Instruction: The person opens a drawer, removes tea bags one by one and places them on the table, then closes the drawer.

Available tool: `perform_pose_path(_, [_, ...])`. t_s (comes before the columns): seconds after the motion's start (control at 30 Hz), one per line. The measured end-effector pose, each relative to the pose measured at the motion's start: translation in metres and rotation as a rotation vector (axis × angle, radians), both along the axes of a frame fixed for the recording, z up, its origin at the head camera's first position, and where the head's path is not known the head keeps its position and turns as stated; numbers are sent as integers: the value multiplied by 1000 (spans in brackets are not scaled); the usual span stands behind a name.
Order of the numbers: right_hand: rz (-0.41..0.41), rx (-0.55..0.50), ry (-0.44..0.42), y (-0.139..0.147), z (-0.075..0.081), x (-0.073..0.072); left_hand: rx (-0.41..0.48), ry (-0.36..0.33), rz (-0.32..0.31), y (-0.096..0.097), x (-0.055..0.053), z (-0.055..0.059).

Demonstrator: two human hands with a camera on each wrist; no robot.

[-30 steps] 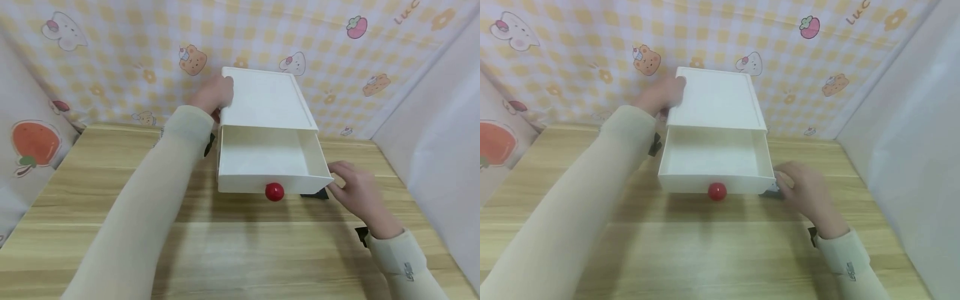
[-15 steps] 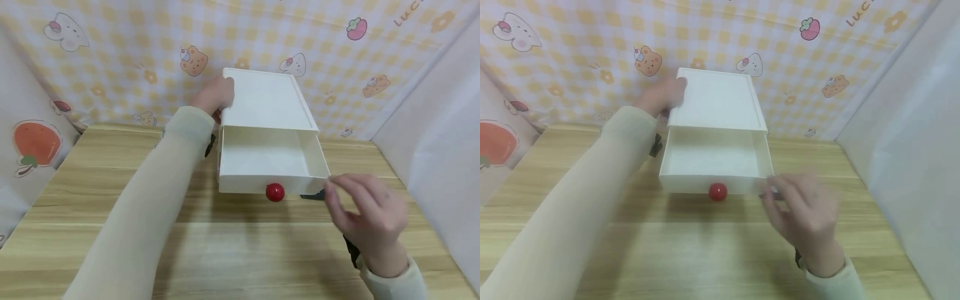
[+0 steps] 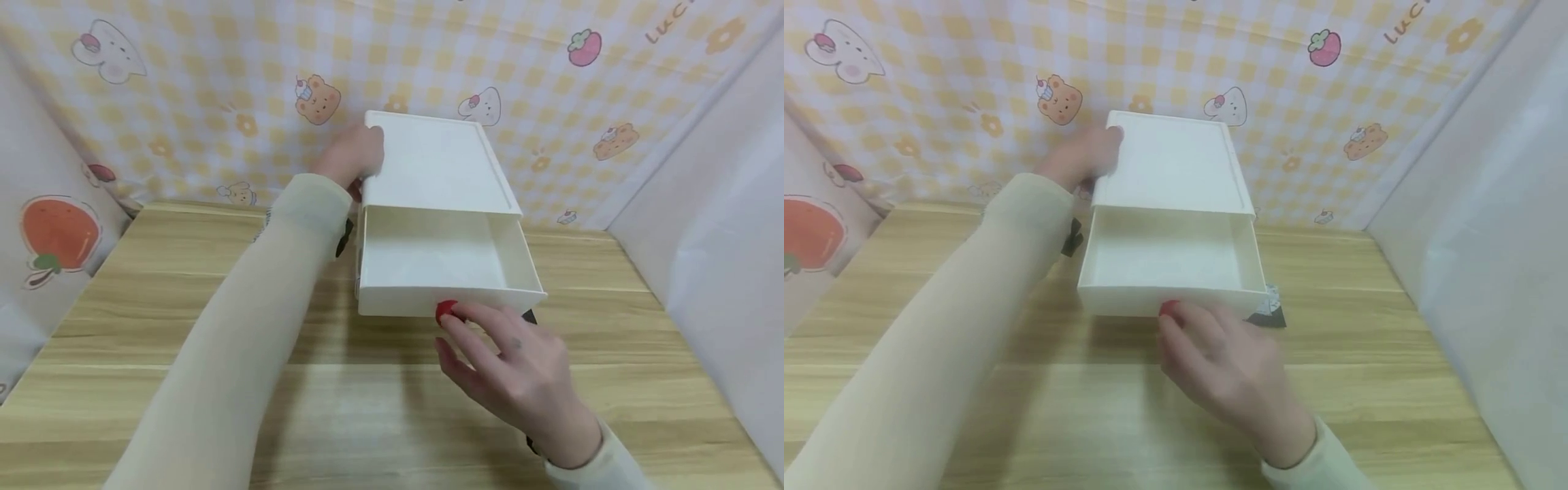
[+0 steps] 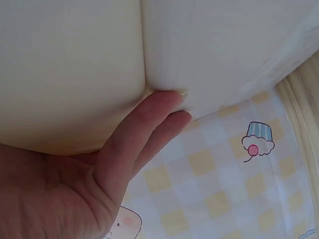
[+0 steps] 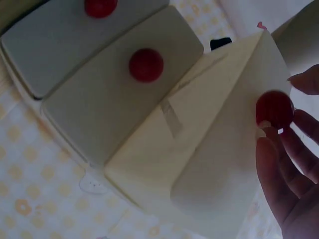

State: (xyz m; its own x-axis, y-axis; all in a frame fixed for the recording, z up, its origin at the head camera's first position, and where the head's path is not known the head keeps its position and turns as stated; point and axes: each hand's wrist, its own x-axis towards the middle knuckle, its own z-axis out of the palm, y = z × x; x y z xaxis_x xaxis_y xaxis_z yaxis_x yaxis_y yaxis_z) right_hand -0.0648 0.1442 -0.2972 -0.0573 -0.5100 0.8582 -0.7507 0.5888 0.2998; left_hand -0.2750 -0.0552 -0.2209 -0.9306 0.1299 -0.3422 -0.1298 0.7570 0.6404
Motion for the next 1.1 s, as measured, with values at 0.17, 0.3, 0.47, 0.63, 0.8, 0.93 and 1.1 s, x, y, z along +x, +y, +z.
perform_pose_path(0.17, [-20,-36,6,-8,-6,-4,1,-11,20,-1,2,1])
perform_pose_path(0.3, [-21,-67,37,-10,-11,-8,-16,-6,-3,0,0,0])
perform_pose_path(0.47, [-18,-77,-13,-11,-11,-10,-32,9,-32,1,-2,0])
perform_pose_path(0.63, [-49,-77,-67,-14,-9,-14,-9,-26,17,1,-3,-1])
perform_pose_path(0.8, [-118,-43,-122,-13,-9,-20,-49,-8,-39,1,-3,0])
perform_pose_path(0.93, [-161,-15,-182,-11,-10,-27,-6,-32,18,1,-2,1])
perform_pose_path(1.1, [-190,-25,-233,-11,-12,-38,-20,-22,2,0,-1,2])
